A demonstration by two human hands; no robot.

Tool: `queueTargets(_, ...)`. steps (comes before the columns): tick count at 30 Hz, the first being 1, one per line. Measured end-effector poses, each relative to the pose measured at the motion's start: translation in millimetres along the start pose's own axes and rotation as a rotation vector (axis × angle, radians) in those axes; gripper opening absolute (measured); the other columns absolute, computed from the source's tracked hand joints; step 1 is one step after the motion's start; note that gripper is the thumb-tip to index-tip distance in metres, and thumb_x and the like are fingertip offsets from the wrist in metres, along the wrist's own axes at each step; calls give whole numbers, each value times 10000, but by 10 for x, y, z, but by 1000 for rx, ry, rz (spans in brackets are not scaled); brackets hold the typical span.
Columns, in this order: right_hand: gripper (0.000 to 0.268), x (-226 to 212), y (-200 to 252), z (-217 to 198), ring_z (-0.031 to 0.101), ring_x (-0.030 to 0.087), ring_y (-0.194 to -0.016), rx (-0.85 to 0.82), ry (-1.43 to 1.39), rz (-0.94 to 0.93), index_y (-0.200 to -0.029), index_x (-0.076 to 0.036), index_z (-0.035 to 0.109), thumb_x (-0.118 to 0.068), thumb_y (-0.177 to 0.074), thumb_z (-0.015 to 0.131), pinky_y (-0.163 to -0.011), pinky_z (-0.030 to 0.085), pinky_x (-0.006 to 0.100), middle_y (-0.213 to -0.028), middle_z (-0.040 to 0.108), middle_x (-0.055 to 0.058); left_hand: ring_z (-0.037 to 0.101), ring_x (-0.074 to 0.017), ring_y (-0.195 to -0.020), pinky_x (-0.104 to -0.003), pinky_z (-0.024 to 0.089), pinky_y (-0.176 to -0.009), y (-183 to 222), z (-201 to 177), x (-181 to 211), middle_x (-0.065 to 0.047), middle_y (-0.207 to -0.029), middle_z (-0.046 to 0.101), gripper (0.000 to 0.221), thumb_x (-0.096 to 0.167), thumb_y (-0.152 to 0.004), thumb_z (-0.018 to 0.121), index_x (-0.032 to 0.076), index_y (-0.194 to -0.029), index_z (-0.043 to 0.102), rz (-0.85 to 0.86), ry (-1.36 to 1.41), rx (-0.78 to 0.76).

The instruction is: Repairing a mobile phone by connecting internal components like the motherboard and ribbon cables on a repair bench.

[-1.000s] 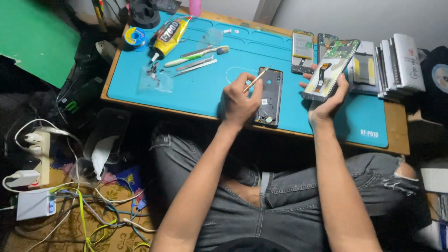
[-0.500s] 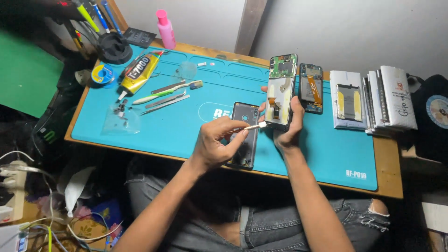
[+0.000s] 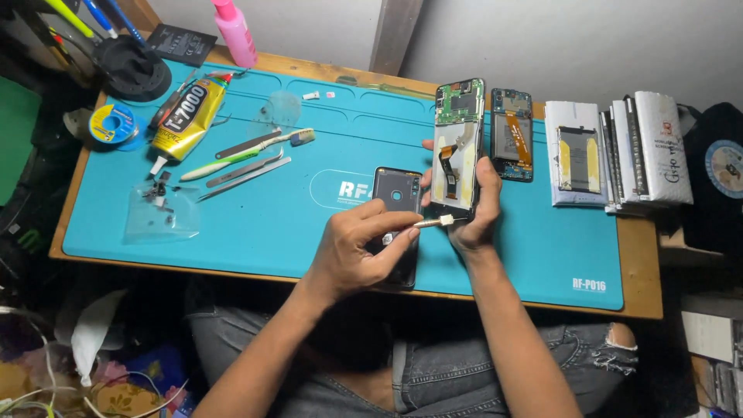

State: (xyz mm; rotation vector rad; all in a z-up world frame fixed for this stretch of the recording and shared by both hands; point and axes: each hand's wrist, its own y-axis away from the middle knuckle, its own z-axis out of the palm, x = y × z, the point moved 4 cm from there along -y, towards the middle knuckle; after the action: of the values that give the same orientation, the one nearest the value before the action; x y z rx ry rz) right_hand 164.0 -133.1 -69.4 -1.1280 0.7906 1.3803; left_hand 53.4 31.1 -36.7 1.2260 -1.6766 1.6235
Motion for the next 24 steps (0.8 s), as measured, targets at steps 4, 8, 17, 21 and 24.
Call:
queueTargets(4,681,-38,16,2,748,251,-716,7,28,-32,-1412,33,618,-505,-1063,387,-451,630,312,-1242,744,311,609,-223,-525,-334,516,-512,-4,4,42,-76,-605,558,146,105,-902,828,157,-1034,860,13,2,-7)
queueTargets(8,678,16,35,-35,736,242,-710,-4,79,-72,-1444,37,590,-490,-1071,381,-441,616,308,-1224,738,309,582,-217,-511,-329,506,-504,31,-11,44,-57,-611,543,166,95,-884,830,159,-1034,860,39,-19,19)
queueTargets(17,637,-38,62,5,668,189,-680,-21,171,-146,-1451,80,575,-413,-1062,467,-418,532,265,-1208,728,292,545,-166,-519,-292,550,-533,99,11,65,32,-665,472,211,76,-888,818,202,-1053,855,212,-215,106)
queueTargets(21,639,-33,37,-13,661,191,-677,-27,191,-158,-1462,100,554,-393,-1067,454,-415,529,268,-1211,721,302,578,-210,-535,-317,560,-543,62,-1,69,7,-680,490,205,38,-874,810,173,-1026,834,211,-177,92)
queueTargets(24,640,-33,19,20,635,205,-622,-10,199,-154,-1445,96,575,-399,-1058,459,-388,507,286,-1178,727,306,583,-191,-521,-305,558,-533,36,-37,73,20,-670,500,200,29,-860,817,170,-1000,839,190,-131,100)
